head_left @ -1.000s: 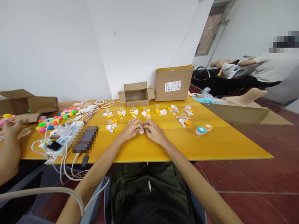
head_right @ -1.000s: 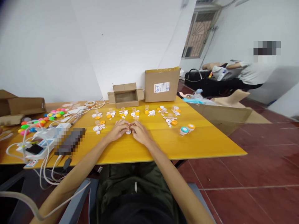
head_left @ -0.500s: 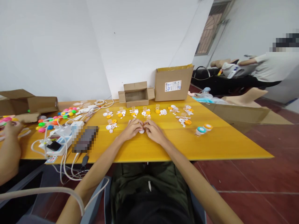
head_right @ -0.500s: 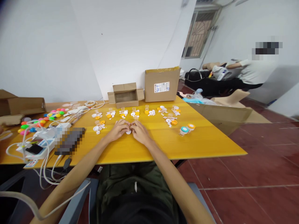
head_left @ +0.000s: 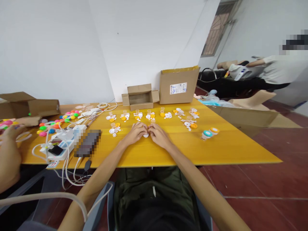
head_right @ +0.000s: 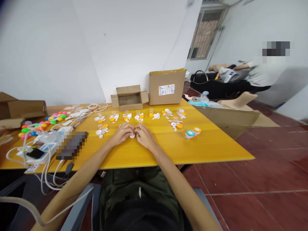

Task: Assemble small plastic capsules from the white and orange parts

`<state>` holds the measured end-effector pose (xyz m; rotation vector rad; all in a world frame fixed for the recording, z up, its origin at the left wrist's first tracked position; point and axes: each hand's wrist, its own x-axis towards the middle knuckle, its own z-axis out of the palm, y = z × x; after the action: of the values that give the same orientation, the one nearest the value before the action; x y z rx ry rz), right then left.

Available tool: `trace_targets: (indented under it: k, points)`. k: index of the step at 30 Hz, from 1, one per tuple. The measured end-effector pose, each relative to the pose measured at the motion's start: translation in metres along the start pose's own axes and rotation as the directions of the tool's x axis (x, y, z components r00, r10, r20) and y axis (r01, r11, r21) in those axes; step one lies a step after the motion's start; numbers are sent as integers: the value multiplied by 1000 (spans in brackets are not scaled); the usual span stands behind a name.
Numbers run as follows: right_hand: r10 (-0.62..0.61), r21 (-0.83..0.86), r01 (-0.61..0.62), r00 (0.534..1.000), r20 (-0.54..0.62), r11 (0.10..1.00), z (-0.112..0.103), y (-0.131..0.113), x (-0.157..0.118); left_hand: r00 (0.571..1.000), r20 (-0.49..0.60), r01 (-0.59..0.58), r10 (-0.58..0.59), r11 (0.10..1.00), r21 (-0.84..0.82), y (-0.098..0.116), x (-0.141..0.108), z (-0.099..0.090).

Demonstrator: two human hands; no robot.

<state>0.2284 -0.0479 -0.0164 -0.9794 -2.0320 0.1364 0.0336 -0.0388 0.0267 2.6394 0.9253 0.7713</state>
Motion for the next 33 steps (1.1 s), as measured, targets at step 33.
trace_targets:
  k: [33]
  points:
    - [22,-25,-21,999,28,999,-4,-1,1,1000,16,4,-5,1000,18,-3,1,2]
